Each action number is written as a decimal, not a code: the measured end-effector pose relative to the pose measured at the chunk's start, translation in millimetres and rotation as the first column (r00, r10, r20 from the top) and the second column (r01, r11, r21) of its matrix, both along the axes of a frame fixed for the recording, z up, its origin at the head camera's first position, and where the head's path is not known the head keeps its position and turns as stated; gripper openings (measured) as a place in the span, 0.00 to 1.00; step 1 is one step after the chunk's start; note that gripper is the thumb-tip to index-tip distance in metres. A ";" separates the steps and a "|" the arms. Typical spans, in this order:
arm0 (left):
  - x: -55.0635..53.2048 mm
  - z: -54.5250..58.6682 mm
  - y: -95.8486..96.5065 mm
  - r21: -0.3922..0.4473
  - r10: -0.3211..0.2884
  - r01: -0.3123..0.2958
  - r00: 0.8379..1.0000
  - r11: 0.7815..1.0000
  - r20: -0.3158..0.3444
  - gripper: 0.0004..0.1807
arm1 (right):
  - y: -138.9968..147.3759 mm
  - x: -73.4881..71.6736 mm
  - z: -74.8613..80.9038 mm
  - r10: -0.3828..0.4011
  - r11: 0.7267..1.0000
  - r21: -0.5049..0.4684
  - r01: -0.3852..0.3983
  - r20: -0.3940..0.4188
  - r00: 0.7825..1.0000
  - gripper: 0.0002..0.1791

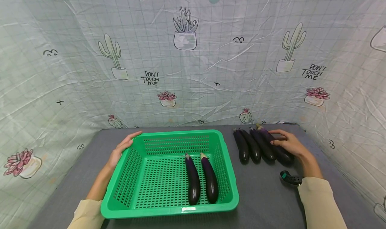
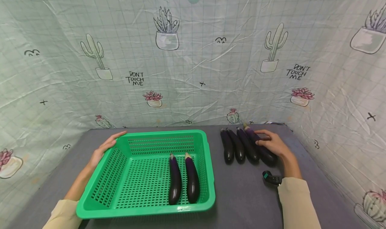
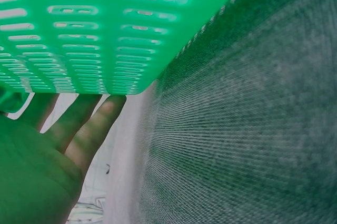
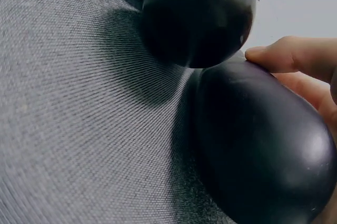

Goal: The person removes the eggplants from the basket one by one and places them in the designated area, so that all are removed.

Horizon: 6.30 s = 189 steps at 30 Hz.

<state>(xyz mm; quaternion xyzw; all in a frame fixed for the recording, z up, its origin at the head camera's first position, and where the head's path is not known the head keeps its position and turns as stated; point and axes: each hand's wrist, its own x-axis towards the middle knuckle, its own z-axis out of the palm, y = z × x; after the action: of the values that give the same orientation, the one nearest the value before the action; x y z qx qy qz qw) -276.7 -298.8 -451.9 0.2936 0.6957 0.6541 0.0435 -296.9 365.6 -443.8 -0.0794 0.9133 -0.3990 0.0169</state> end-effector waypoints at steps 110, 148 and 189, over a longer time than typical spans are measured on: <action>1.5 2.8 3.2 -0.135 0.152 -0.160 0.986 0.978 -0.069 0.28 | -119.1 52.7 110.1 0.242 0.959 -0.069 -0.275 -0.306 0.921 0.24; 0.9 0.7 1.3 -0.118 0.145 -0.152 0.987 0.981 -0.066 0.28 | -288.4 16.4 133.7 0.612 0.731 0.040 -0.681 0.402 0.681 0.23; -1.2 0.1 -0.5 -0.144 0.161 -0.174 0.982 0.974 -0.101 0.27 | -340.9 14.1 74.6 0.385 0.739 0.112 -0.664 0.739 0.553 0.09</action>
<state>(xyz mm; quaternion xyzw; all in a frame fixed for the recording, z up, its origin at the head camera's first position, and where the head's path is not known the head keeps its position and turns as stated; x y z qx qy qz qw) -277.9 -299.3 -451.8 0.2586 0.7672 0.5866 -0.0206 -282.8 24.7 -369.2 -0.1994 0.8320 -0.1900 0.4816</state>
